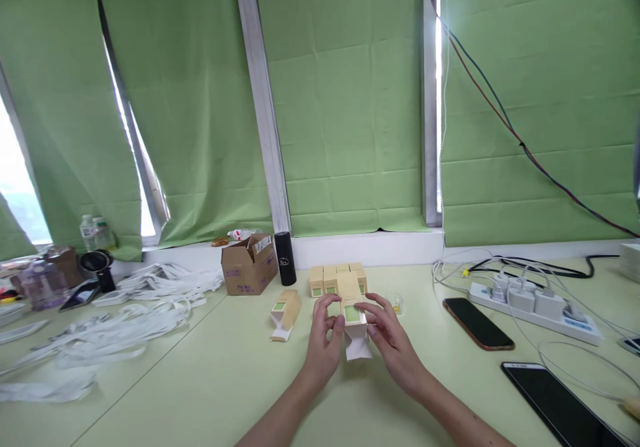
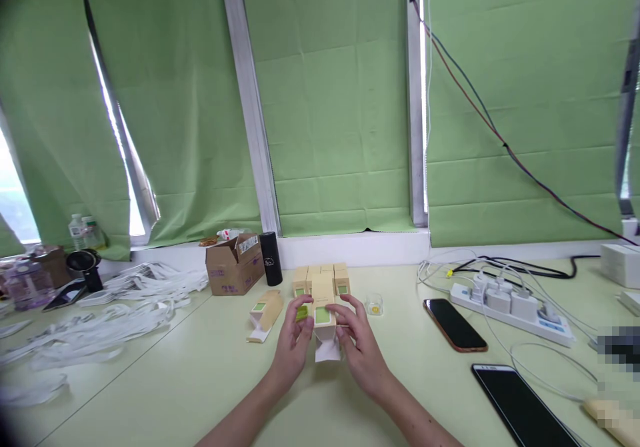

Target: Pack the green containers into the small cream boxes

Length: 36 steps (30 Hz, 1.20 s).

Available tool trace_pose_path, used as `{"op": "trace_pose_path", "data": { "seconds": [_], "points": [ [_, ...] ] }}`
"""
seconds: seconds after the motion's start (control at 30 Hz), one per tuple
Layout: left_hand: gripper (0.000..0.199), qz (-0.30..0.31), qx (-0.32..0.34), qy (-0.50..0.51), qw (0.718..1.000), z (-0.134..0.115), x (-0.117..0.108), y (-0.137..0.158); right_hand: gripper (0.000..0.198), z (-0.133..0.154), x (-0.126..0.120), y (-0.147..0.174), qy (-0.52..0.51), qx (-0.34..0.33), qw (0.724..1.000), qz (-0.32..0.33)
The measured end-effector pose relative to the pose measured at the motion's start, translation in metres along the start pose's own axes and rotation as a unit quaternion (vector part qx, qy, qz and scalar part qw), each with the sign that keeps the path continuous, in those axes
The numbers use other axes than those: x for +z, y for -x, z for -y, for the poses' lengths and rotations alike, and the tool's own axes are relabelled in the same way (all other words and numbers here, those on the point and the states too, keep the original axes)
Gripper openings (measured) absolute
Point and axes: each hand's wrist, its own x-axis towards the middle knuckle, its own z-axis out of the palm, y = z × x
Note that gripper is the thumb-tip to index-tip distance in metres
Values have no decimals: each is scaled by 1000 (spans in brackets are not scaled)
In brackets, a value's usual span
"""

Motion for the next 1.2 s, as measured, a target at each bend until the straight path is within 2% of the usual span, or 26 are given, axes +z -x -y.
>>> {"op": "trace_pose_path", "data": {
  "seconds": [0.13, 0.27, 0.57, 0.83, 1.2],
  "points": [
    [36, 39, 14, 13, 999, 0, -5, 1, 37, -7, -1, 0, -46, 34, 998, 14],
    [42, 66, 27, 18, 997, -3, -9, 2, 37, -10, -1, 0, -78, 65, 995, 18],
    [40, 34, 3, 24, 999, -2, -4, -1, 36, -6, 0, -1, -120, 79, 989, 22],
    [38, 21, 8, 15, 1000, 0, -3, -1, 33, -6, 2, -3, -133, 81, 988, 7],
    [35, 26, 7, -6, 1000, -6, -1, 0, 32, -5, 1, -6, -90, 57, 994, -35]
  ]
}}
